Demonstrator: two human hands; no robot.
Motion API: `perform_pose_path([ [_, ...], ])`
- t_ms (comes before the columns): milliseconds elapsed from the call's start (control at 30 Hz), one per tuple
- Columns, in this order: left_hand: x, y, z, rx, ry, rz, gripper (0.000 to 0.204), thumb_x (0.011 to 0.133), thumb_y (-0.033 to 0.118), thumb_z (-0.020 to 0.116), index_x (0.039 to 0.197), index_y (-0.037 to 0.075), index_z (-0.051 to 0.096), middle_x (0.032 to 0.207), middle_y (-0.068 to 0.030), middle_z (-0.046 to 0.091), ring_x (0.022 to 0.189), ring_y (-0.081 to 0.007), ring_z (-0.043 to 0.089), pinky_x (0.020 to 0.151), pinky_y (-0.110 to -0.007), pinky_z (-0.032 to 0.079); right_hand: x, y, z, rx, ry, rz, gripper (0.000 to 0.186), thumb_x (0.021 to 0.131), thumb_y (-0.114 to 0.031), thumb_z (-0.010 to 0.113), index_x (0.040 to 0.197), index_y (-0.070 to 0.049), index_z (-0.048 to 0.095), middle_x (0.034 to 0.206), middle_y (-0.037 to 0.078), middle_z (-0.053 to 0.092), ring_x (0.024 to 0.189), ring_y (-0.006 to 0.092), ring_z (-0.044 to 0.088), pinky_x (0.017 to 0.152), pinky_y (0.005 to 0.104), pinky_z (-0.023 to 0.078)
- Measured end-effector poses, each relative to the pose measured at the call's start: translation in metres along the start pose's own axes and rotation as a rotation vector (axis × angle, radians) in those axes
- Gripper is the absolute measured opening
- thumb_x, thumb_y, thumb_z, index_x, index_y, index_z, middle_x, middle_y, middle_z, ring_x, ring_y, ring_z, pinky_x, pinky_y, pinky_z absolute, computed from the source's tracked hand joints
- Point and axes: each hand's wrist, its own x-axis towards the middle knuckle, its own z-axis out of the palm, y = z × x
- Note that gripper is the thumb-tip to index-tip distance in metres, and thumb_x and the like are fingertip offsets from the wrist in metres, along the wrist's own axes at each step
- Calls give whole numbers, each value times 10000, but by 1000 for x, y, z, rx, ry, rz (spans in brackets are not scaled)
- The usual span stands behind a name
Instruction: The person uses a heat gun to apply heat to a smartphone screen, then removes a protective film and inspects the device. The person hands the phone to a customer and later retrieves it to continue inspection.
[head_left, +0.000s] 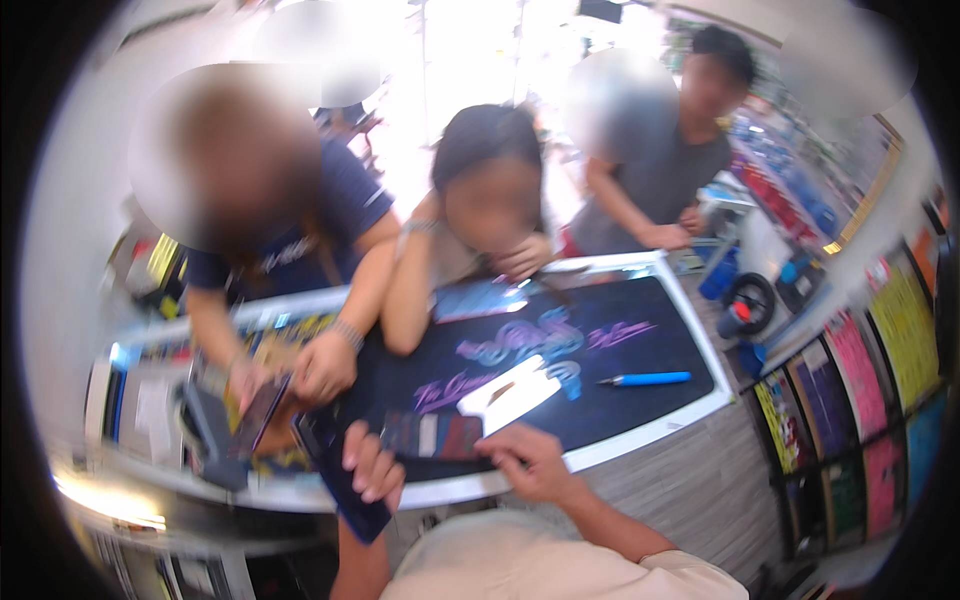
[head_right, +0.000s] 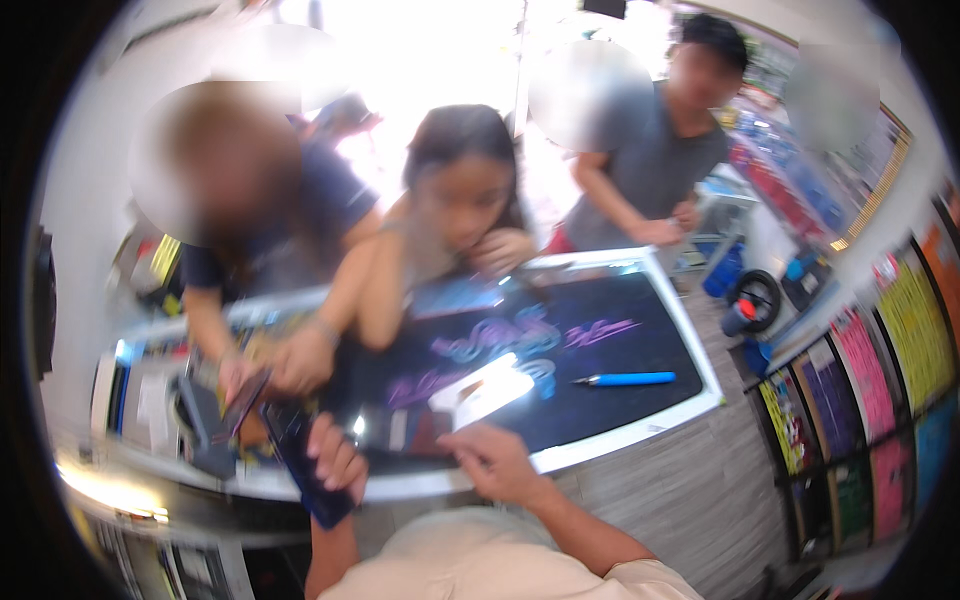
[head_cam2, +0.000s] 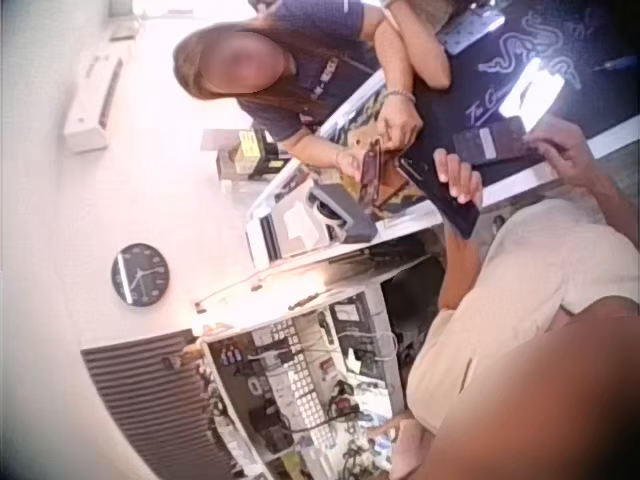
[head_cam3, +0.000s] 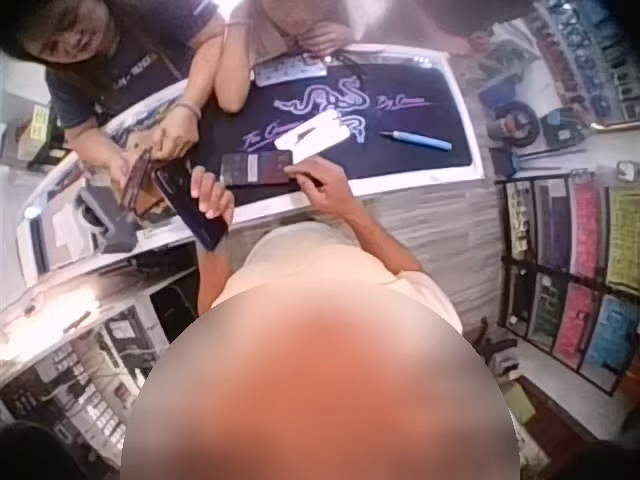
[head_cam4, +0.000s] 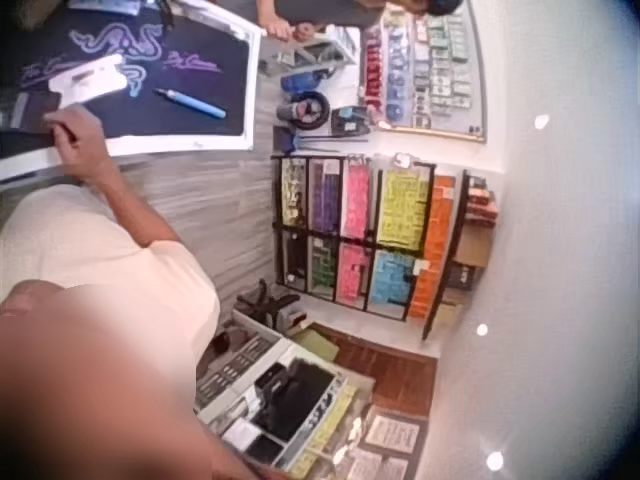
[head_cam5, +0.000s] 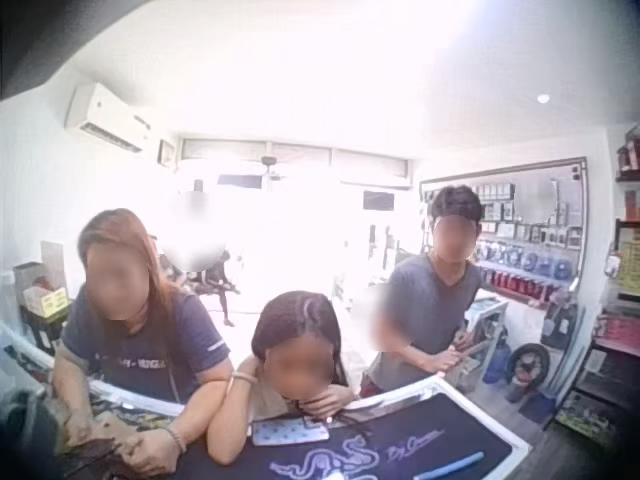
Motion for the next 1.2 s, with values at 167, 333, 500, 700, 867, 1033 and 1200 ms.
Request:
perform_pose_path([
  [167,-4,-4,23,-90,123,82,462,1130,479,482,1502,223,582,1187,-70,694,1069,-238,710,954,-410,597,-6,-7,-4,133,-60,89,269,953,-15,630,1199,-27,740,1013,118,728,872,256,706,787,345,562],
  [333,-4,-16,50,1,186,172,648,1113,590,411,1662,259,323,1393,-131,612,1248,-361,646,1121,-627,478,-4,-2,-5,101,-102,64,279,938,-15,651,1195,-54,753,979,107,735,859,256,713,773,345,570],
  [500,-41,-11,60,225,304,420,845,1019,778,399,1673,251,304,1393,-140,560,1034,-316,622,942,-553,508,-4,-1,-4,99,-128,-3,224,922,54,625,1077,0,776,902,121,755,815,208,710,740,317,549],
  [700,-121,6,81,250,132,580,1017,882,933,421,1667,297,300,1558,-157,468,1032,-331,653,937,-564,550,-4,-21,29,296,-272,-20,222,913,28,644,1107,13,751,872,133,721,754,192,660,692,293,524],
  [867,-182,12,99,403,165,786,1045,816,952,475,1639,320,354,1366,-118,556,970,-268,635,881,-508,559,13,-46,81,327,-457,-158,228,918,22,644,1123,10,744,877,132,720,737,180,640,673,288,511],
  [1033,-260,25,119,632,313,1023,1072,769,954,510,1614,304,397,1171,-59,579,926,-217,628,847,-470,570,10,-85,147,331,-605,-196,239,923,-15,663,1149,16,735,922,140,724,760,193,660,697,299,518],
  [1200,-370,52,148,587,415,1233,1047,822,921,522,1588,215,416,1174,-74,593,985,-245,636,894,-474,564,4,-121,229,265,-671,-221,293,944,-33,648,1228,12,706,946,116,701,791,157,631,744,281,511],
])
